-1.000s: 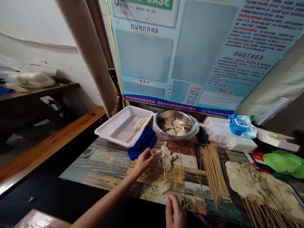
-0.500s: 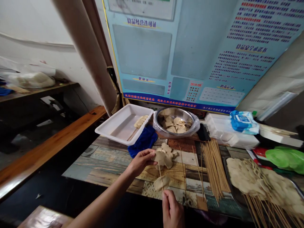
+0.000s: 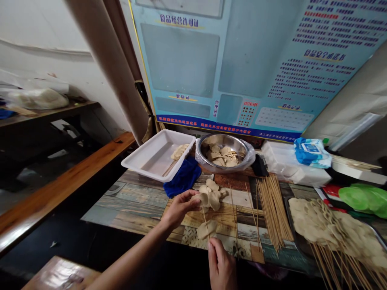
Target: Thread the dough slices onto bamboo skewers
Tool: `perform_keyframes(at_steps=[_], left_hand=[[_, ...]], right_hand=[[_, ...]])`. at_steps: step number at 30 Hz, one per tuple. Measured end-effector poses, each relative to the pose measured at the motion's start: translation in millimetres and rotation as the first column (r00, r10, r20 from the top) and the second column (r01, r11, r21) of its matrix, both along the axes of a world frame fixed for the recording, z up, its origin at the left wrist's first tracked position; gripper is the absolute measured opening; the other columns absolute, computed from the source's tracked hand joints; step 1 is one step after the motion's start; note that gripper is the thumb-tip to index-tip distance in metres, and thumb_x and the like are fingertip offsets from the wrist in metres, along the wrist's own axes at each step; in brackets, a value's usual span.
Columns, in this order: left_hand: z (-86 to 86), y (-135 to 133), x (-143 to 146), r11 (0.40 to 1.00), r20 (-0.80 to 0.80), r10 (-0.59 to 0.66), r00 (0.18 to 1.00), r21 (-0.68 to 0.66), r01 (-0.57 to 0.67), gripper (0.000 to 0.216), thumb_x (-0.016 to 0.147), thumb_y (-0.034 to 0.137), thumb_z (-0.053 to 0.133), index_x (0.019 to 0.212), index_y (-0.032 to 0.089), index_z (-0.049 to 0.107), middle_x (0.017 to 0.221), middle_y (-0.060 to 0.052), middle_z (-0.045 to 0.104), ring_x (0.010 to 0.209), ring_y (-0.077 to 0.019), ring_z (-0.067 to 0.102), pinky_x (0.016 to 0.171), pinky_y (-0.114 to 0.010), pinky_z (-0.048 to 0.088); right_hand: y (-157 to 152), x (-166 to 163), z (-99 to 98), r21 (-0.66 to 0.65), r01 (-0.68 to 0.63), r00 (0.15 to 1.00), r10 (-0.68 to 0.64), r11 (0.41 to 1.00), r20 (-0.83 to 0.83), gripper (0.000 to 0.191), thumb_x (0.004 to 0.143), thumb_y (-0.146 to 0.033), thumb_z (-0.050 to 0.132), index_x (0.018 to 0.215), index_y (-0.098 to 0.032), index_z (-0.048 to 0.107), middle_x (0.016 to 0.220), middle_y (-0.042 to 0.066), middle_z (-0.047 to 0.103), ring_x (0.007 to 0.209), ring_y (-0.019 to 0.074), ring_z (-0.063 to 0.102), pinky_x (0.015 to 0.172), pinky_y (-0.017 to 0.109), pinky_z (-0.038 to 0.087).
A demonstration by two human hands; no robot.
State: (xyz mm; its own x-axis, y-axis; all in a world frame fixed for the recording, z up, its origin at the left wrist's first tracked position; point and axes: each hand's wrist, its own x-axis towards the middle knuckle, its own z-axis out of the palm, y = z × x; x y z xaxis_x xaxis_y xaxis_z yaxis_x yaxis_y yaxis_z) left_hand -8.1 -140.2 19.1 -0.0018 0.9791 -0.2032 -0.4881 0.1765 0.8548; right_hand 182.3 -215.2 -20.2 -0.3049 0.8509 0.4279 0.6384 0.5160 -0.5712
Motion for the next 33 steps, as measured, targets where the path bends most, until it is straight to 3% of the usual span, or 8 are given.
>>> perform_keyframes(at_steps=[5, 10, 13, 18, 23, 28, 30, 33], left_hand=[[1.5, -0.5, 0.7, 0.99, 0.147, -0.001, 0.989, -0.137, 0.021, 0.036, 0.05, 0.028, 0.084, 0.075, 0.012, 0.063, 0.067, 0.001, 0.061, 0.059, -0.0095, 0.057, 0.059, -0.024, 0.052], [0.4, -3.7, 5.2, 0.987, 0.205, -0.042, 0.978, -0.142, 0.072, 0.037, 0.049, 0.026, 0.084, 0.076, 0.013, 0.063, 0.072, -0.001, 0.064, 0.061, -0.0102, 0.059, 0.059, -0.023, 0.052], [-2.0, -6.6, 9.0, 0.994, 0.166, -0.034, 0.985, -0.097, 0.051, 0.038, 0.05, 0.03, 0.084, 0.077, 0.013, 0.062, 0.072, -0.001, 0.064, 0.062, -0.0109, 0.058, 0.06, -0.025, 0.052], [-7.1, -11.7, 16.2, 0.995, 0.03, 0.097, 0.995, 0.024, -0.097, 0.04, 0.053, 0.035, 0.081, 0.082, 0.014, 0.062, 0.073, 0.001, 0.059, 0.064, -0.0106, 0.054, 0.062, -0.027, 0.052], [-11.2, -18.2, 22.2, 0.99, -0.011, 0.138, 0.99, 0.044, -0.137, 0.043, 0.057, 0.035, 0.079, 0.091, 0.017, 0.06, 0.074, 0.002, 0.056, 0.065, -0.0105, 0.052, 0.063, -0.027, 0.051], [-16.2, -22.7, 21.6, 0.997, 0.05, 0.072, 0.996, -0.026, -0.071, 0.05, 0.056, 0.032, 0.081, 0.097, 0.016, 0.058, 0.056, 0.008, 0.047, 0.051, -0.0054, 0.044, 0.054, -0.019, 0.041], [-16.6, -24.0, 21.0, 0.995, 0.143, 0.024, 0.989, -0.098, -0.01, 0.046, 0.054, 0.032, 0.082, 0.09, 0.015, 0.06, 0.059, 0.006, 0.052, 0.05, -0.0044, 0.045, 0.051, -0.017, 0.036], [-15.5, -26.6, 21.2, 0.986, 0.286, -0.051, 0.957, -0.14, 0.094, 0.039, 0.054, 0.031, 0.082, 0.082, 0.012, 0.063, 0.071, 0.0, 0.061, 0.057, -0.0073, 0.053, 0.056, -0.02, 0.04]], right_hand=[[0.0, 5.6, 0.3, 0.057, -0.043, 0.999, 0.042, 0.997, 0.014, 0.042, 0.098, -0.033, 0.029, 0.094, -0.018, 0.068, 0.082, 0.009, 0.076, 0.074, 0.0183, 0.073, 0.062, 0.019, 0.058], [0.1, -2.3, 11.3, 0.136, 0.023, 0.999, -0.019, 0.99, -0.033, 0.044, 0.098, -0.036, 0.031, 0.087, -0.017, 0.069, 0.076, 0.008, 0.076, 0.065, 0.0178, 0.073, 0.056, 0.018, 0.057], [-0.4, -6.9, 13.2, 0.162, 0.065, 0.998, -0.062, 0.985, -0.019, 0.045, 0.098, -0.037, 0.031, 0.085, -0.017, 0.069, 0.074, 0.008, 0.076, 0.064, 0.0178, 0.073, 0.055, 0.018, 0.056], [-0.2, -10.9, 11.4, 0.178, 0.088, 0.995, -0.095, 0.98, 0.031, 0.048, 0.099, -0.036, 0.027, 0.084, -0.015, 0.068, 0.072, 0.008, 0.076, 0.062, 0.0178, 0.073, 0.053, 0.018, 0.055], [1.9, -16.0, 10.7, 0.192, 0.109, 0.988, -0.127, 0.975, 0.087, 0.052, 0.1, -0.036, 0.024, 0.084, -0.014, 0.068, 0.07, 0.009, 0.075, 0.058, 0.0185, 0.073, 0.051, 0.019, 0.054], [3.1, -21.4, 13.0, 0.189, 0.115, 0.988, -0.131, 0.975, 0.076, 0.05, 0.1, -0.035, 0.024, 0.085, -0.013, 0.067, 0.072, 0.009, 0.076, 0.061, 0.0182, 0.073, 0.052, 0.018, 0.054], [3.5, -22.3, 13.7, 0.192, 0.101, 0.991, -0.115, 0.976, 0.063, 0.048, 0.1, -0.035, 0.025, 0.085, -0.013, 0.066, 0.072, 0.008, 0.075, 0.061, 0.0178, 0.073, 0.054, 0.018, 0.054], [3.9, -21.7, 13.3, 0.197, 0.065, 0.997, -0.074, 0.978, 0.037, 0.047, 0.1, -0.034, 0.026, 0.086, -0.013, 0.065, 0.072, 0.008, 0.075, 0.062, 0.0171, 0.073, 0.056, 0.018, 0.054]])
